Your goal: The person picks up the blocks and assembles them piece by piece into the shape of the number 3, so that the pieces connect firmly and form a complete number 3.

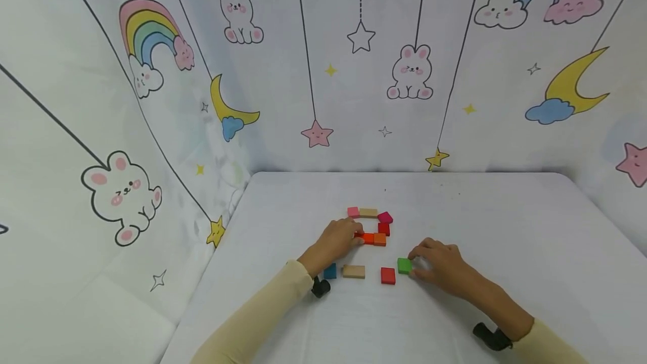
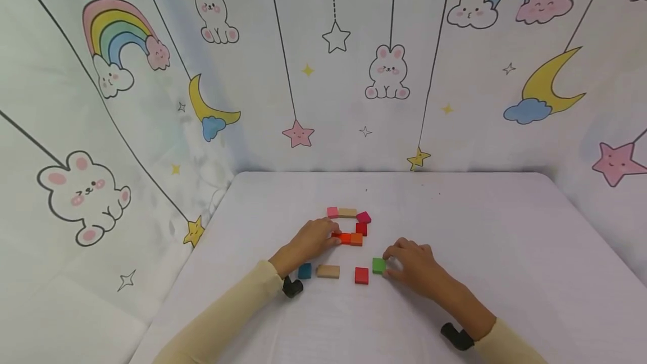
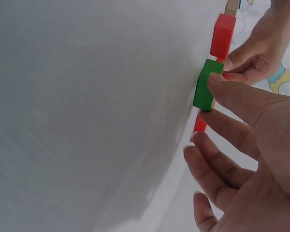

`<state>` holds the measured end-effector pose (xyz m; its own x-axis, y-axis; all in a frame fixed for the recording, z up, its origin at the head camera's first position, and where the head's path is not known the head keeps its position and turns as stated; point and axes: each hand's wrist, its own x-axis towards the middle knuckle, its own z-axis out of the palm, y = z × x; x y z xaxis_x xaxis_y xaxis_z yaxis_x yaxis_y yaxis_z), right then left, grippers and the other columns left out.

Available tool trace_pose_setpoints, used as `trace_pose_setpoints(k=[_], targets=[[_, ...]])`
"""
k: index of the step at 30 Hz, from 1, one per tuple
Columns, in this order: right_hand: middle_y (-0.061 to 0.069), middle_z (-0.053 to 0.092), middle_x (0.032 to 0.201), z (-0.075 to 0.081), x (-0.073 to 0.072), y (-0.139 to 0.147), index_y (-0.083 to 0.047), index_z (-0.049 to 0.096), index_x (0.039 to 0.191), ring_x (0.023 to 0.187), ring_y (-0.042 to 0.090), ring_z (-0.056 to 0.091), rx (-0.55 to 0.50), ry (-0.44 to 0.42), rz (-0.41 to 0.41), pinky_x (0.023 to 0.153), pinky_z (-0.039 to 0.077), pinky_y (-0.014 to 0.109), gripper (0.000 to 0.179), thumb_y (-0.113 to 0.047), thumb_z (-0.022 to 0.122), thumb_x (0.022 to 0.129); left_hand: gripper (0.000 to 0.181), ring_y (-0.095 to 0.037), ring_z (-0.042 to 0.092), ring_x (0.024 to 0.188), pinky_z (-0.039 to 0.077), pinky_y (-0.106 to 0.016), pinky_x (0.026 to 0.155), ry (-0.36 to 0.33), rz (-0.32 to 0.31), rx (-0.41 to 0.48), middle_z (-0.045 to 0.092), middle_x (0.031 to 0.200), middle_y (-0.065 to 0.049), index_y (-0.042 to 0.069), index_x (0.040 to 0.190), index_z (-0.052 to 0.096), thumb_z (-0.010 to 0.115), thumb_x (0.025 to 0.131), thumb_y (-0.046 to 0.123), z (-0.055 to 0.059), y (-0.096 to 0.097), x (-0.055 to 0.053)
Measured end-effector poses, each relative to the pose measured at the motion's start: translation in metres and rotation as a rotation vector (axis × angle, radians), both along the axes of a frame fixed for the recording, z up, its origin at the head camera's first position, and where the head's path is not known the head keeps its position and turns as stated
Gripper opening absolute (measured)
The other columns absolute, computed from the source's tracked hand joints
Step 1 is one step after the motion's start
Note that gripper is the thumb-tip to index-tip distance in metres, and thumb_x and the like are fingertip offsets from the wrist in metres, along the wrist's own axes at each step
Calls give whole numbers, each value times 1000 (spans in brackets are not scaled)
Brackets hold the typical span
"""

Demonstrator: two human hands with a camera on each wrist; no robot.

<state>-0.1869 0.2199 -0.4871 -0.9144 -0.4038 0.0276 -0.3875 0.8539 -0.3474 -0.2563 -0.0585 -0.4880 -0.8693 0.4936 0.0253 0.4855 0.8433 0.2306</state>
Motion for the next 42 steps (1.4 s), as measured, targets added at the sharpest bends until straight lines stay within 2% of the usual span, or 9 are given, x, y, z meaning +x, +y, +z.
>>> trace_pose_setpoints(k=[7,22,32,42], targets=[[3,67,113,-3,-9,-11,-22,76,110,114,27,63,17,-15,-17,91,47,58,31,-29,90,83,25,-16,67,103,55,-35,100,8,-2,5,74,114,1,17,121,77,75,100,30,1,0,1],[6,67,110,-1,-21,-34,-17,79,112,109,26,64,18,39,-14,90,51,54,36,-29,93,81,24,-16,67,102,55,-36,100,4,4,7,73,114,0,17,120,77,75,100,30,-1,-1,0],[8,67,111,-4,-30,-37,-16,79,114,109,27,65,38,55,-5,90,52,57,39,-30,93,80,24,-15,67,103,54,-33,98,11,2,6,73,115,2,18,119,77,76,99,31,1,-1,0],[8,67,113,-5,-33,-38,-16,79,115,110,27,65,27,67,3,89,53,55,40,-29,94,80,23,-15,67,105,55,-33,99,20,-11,19,74,115,1,17,119,77,76,99,31,0,-2,0]])
